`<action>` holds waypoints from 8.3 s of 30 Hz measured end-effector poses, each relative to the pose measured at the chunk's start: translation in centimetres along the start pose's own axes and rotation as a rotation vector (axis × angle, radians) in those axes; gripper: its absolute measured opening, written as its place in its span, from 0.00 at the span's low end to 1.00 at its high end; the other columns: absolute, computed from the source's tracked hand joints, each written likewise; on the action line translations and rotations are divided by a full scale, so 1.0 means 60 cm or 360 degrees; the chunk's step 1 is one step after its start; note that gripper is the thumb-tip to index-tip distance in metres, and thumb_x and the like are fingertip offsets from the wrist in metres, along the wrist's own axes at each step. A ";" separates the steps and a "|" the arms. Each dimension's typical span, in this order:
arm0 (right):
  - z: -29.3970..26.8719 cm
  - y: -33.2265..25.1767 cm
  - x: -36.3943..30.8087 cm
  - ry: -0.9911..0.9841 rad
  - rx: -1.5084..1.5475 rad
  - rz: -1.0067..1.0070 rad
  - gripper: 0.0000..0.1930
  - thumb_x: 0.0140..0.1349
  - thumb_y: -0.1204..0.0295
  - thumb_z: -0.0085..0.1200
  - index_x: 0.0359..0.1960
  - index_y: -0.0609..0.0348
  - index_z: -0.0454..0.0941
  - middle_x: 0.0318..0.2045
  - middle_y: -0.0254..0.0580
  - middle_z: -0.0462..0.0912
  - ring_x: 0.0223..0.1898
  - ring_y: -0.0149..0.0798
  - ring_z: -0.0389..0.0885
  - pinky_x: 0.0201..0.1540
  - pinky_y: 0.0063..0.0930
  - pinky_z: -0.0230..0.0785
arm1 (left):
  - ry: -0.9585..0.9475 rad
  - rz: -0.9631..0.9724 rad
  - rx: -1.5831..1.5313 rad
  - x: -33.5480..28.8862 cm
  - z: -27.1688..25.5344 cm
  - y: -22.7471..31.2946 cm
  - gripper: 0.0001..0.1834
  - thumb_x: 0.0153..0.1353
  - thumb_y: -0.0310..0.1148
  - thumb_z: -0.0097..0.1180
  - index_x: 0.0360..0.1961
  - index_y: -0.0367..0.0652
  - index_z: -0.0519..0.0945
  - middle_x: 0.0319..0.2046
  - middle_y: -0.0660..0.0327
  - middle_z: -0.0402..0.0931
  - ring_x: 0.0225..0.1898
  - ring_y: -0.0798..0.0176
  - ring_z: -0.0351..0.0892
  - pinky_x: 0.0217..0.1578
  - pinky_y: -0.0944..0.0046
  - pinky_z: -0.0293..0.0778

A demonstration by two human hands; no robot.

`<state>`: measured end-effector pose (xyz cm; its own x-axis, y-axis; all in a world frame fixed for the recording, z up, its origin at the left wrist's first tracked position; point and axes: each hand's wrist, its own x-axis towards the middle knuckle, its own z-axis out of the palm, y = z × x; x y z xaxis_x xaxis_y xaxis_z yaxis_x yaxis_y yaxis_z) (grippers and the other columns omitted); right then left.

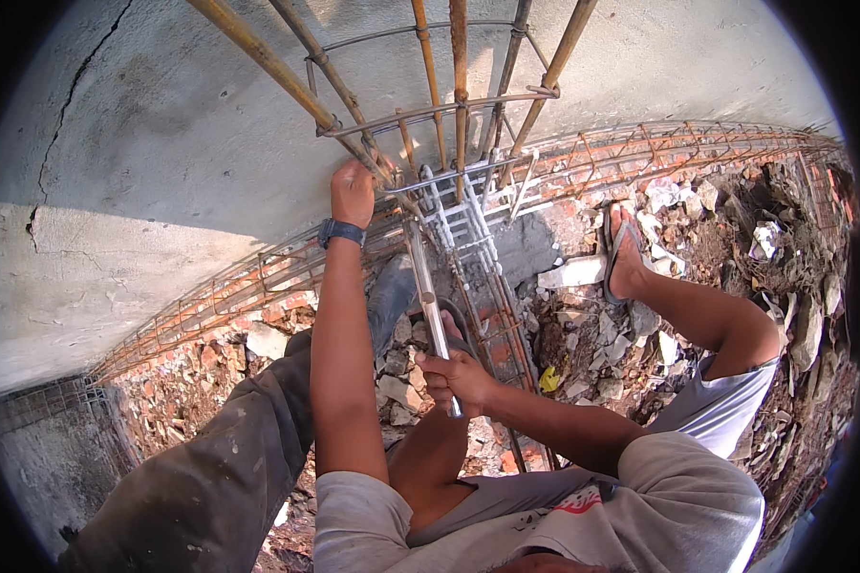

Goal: The person lifts a pre-fabricated rebar cage and positions it against a vertical rebar framework. They then use a metal bar to adjust and secure the cage to the existing structure.

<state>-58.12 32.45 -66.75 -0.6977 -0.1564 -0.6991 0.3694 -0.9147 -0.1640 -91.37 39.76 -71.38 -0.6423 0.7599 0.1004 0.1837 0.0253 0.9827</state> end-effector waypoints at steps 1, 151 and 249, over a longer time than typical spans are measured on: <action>0.007 0.004 0.001 -0.0039 0.0071 0.0006 0.17 0.69 0.60 0.61 0.28 0.46 0.64 0.16 0.21 0.58 0.15 0.24 0.56 0.18 0.26 0.51 | 0.0045 0.0046 0.0014 0.001 -0.001 -0.010 0.17 0.73 0.35 0.45 0.40 0.36 0.85 0.35 0.61 0.85 0.34 0.67 0.79 0.37 0.65 0.73; -0.141 -0.116 -0.126 0.0335 -0.2123 -0.0461 0.22 0.62 0.52 0.63 0.40 0.60 0.78 0.27 0.52 0.82 0.31 0.50 0.83 0.39 0.44 0.72 | 0.0596 0.0485 0.0314 -0.110 0.059 0.132 0.34 0.55 0.45 0.75 0.55 0.36 0.75 0.41 0.58 0.78 0.43 0.59 0.80 0.48 0.60 0.76; -0.136 -0.414 0.059 0.0971 -0.1946 -0.2679 0.09 0.73 0.71 0.52 0.35 0.65 0.76 0.30 0.44 0.69 0.31 0.45 0.70 0.36 0.34 0.65 | 0.0795 0.0635 0.0435 -0.108 0.123 0.094 0.27 0.48 0.37 0.80 0.47 0.36 0.83 0.36 0.57 0.81 0.33 0.61 0.81 0.32 0.60 0.77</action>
<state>-64.76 57.66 -70.82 -0.5602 0.6560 0.5058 0.0590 0.6407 -0.7655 -80.65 39.76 -67.66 -0.7400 0.3567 0.5702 0.6159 0.0187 0.7876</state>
